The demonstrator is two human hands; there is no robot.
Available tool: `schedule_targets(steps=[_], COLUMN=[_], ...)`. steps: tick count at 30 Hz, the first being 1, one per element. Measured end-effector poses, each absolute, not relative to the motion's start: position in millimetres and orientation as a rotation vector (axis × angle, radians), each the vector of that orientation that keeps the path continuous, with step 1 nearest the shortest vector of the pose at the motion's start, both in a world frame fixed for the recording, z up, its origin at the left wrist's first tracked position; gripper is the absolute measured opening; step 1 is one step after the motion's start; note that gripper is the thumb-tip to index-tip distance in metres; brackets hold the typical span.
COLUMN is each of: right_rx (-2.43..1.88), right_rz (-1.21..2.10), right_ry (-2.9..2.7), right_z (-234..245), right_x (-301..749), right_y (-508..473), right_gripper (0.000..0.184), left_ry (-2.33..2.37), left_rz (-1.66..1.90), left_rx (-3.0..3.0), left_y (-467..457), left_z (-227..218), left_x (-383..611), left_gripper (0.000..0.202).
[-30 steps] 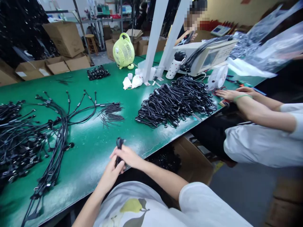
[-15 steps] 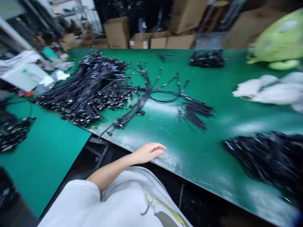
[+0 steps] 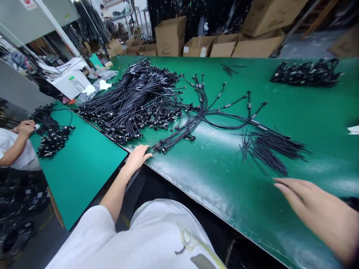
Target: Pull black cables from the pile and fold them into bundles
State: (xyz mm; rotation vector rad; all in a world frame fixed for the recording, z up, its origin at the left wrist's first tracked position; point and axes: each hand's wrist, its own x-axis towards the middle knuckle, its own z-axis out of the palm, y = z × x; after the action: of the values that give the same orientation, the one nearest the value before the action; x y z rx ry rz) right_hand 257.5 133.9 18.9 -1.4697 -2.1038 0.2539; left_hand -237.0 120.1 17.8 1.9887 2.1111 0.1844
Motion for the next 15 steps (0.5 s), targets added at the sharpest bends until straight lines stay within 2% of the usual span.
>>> schedule_targets(steps=[4, 9, 12, 15], right_rx=[-1.258, -1.020, -1.007, -0.966], right_rz=[0.350, 0.378, 0.351, 0.341], right_ry=[-2.372, -2.583, -2.636, -2.674], right_z=[0.8, 20.8, 32.7, 38.6], right_x=[185.2, 82.3, 33.2, -12.5], right_y=[164.1, 191.5, 208.6, 217.6], right_gripper=[0.048, 0.033, 0.032, 0.034], left_ry=[2.001, 1.923, 1.975, 2.093], left_rz=[0.221, 0.274, 0.342, 0.516], left_rx=[1.936, 1.991, 1.919, 1.832], left_y=[101.3, 79.7, 71.5, 70.3], left_z=[15.6, 9.6, 6.3, 5.3], left_x=[-241.1, -243.1, -252.4, -260.4], left_gripper=[0.030, 0.038, 0.024, 0.023])
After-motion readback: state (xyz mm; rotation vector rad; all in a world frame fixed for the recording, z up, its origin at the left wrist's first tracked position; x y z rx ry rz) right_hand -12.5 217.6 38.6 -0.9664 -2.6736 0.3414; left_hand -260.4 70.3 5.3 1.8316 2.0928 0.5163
